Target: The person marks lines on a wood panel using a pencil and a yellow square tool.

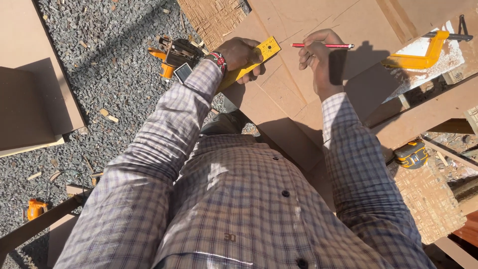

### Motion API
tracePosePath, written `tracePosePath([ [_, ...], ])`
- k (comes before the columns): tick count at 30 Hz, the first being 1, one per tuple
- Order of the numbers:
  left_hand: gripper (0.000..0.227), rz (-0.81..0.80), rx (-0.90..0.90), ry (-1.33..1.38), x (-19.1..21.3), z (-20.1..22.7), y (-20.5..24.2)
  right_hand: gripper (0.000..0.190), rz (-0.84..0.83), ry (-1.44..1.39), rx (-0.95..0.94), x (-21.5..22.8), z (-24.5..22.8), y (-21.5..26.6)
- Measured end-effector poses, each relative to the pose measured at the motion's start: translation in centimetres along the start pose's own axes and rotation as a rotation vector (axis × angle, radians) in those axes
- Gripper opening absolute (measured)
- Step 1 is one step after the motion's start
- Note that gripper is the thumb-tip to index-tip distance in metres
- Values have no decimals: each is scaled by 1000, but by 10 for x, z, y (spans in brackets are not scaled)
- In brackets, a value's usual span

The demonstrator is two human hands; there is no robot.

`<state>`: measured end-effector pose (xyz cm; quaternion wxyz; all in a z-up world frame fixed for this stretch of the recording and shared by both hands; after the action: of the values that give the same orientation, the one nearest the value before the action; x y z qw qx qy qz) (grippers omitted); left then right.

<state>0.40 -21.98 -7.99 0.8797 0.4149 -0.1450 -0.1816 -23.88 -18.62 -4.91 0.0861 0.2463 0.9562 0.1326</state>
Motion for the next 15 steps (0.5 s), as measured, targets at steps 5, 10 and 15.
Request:
tracePosePath([
  [5,24,-118,-55,-160,-2,22,-32,9,1,134,100,-6,-19,-5],
  [10,50,-87,-6,-189,4,23,-26,4,-93,199,164,-12,-14,-21],
  [15,50,-89,14,-226,2,21,-25,6,-204,526,272,-29,-23,-20],
])
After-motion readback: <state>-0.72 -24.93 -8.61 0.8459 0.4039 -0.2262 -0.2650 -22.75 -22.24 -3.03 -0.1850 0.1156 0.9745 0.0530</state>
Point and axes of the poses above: each hand's wrist, its own y-axis away from the middle knuckle, its own x-axis out of the back of the hand, z = x × y, the point moved 10 cm from there along -y, towards the middle knuckle, and after that the axes turned 15 degrees about z, right-handed, at the moved point
